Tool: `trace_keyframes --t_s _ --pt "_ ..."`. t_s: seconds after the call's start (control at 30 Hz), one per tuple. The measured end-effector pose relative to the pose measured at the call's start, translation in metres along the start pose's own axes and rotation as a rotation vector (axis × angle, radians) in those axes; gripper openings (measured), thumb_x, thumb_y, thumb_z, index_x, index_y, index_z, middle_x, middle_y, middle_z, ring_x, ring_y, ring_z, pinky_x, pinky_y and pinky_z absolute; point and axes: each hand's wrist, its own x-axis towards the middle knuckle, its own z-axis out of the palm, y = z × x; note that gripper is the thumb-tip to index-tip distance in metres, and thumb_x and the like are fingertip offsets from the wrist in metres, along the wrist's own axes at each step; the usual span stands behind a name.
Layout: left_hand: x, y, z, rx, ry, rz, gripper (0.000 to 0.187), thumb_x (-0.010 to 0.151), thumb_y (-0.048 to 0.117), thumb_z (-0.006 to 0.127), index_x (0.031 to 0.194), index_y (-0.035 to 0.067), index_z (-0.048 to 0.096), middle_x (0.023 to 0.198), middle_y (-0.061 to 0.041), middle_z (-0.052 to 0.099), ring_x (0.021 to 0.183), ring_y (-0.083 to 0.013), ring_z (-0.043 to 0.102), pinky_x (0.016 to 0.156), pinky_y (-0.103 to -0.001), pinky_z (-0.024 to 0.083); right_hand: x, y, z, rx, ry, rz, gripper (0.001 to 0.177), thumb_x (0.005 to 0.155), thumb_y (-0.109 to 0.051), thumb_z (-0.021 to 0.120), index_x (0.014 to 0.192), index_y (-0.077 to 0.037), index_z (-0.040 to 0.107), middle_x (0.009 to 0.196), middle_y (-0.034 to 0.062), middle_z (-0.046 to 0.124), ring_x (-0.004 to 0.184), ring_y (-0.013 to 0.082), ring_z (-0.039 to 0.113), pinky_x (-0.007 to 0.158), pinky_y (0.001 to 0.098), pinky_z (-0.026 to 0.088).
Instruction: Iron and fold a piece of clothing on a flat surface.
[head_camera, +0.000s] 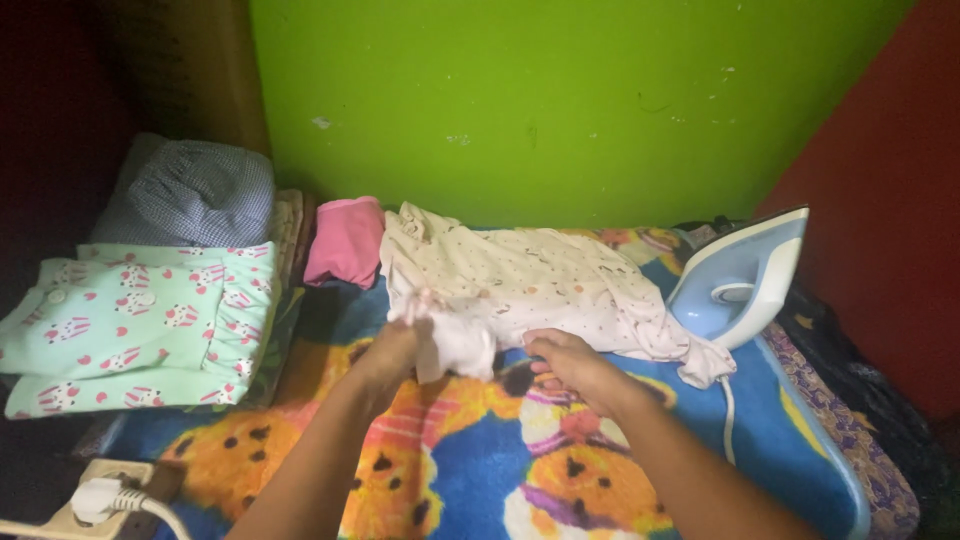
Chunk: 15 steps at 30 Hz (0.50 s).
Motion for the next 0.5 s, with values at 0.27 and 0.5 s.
trace_keyframes --t_s 0.27,0.5 --pt "-0.053 0.063 0.013 -0.243 -0.035 -0.146 0.035 0.1 0.021 0.048 0.115 -0.007 0.061 0.095 -0.016 0.076 0.078 -0.0247 0.075 0.075 -0.04 0.061 -0.019 -0.01 -0.008 0.034 0.036 0.038 0.041 0.097 -0.032 0.054 0.133 -0.015 0.06 0.122 0.0061 0.066 0.1 0.0168 0.063 0.076 0.0303 0.054" --pt "-0.006 -0.041 -0.05 0.261 -0.21 -0.634 0.013 0.093 0.024 0.072 0.098 0.011 0.072 0.086 -0.004 0.076 0.071 -0.0181 0.071 0.069 -0.037 0.06 0.048 0.059 -0.056 -0.01 0.301 -0.177 0.041 0.095 -0.026 0.064 0.133 -0.011 0.063 0.099 0.0106 0.066 0.069 0.0183 0.051 0.06 0.0386 0.044"
